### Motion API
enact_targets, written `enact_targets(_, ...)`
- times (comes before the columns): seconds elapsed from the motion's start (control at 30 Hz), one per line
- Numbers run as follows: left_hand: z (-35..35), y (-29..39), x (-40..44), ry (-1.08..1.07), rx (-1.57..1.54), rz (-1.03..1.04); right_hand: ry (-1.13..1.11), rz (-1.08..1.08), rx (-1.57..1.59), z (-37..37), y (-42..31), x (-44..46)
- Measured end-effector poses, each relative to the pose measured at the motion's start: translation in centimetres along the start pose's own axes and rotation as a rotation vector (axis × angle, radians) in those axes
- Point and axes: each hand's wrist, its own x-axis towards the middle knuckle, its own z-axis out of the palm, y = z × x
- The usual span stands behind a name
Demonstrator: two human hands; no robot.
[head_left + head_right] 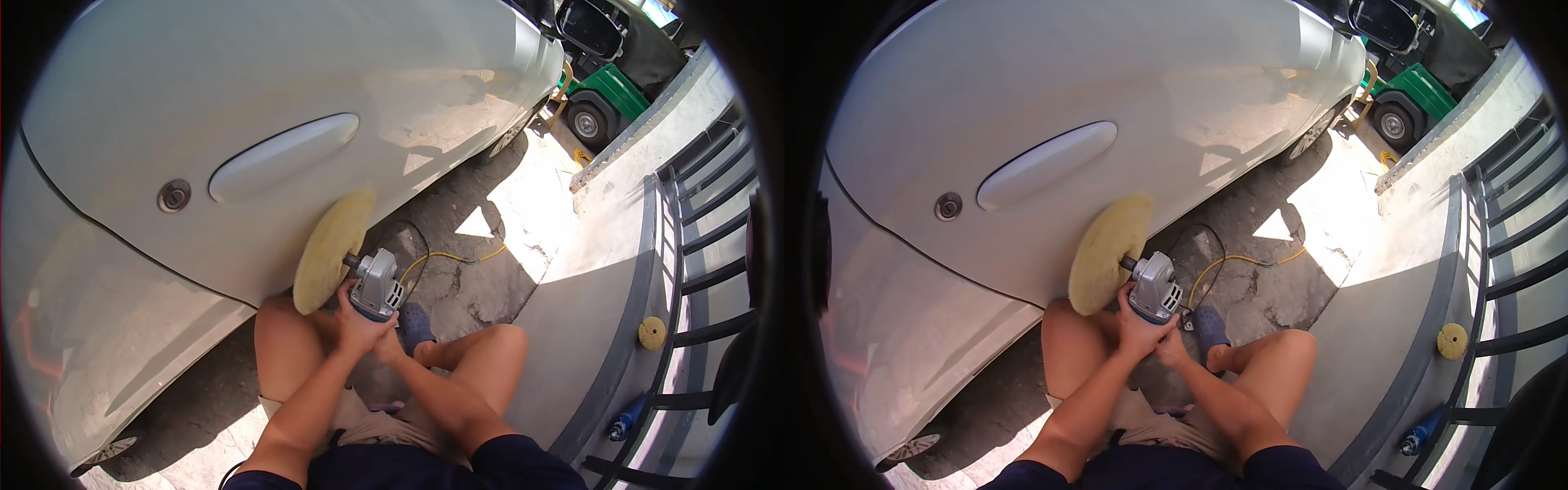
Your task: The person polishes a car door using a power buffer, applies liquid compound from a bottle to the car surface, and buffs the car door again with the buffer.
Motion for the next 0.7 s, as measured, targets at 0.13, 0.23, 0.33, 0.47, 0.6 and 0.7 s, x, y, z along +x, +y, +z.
enact_targets(0.13, 1.5, 2.1, 2.1, -0.070, 0.040, -0.019, 0.116, 0.026, -0.025, -2.0, 2.2, 1.5)
enact_targets(0.23, 4.7, 4.6, 6.2, -0.185, 0.036, 0.002, 0.233, 0.116, 0.055, -4.5, -0.7, 3.8)
enact_targets(0.33, 8.8, 7.3, 10.9, -0.281, 0.055, 0.067, 0.353, 0.153, 0.113, -7.9, -1.8, 7.3)
enact_targets(0.47, 13.5, 11.5, 16.2, -0.379, 0.156, 0.067, 0.445, 0.255, 0.214, -13.4, 0.1, 12.0)
enact_targets(0.6, 14.3, 14.5, 17.4, -0.393, 0.163, 0.089, 0.437, 0.355, 0.260, -16.3, -2.7, 13.0)
enact_targets(0.7, 12.1, 16.0, 15.3, -0.346, 0.132, 0.088, 0.429, 0.238, 0.178, -15.4, -5.0, 11.4)
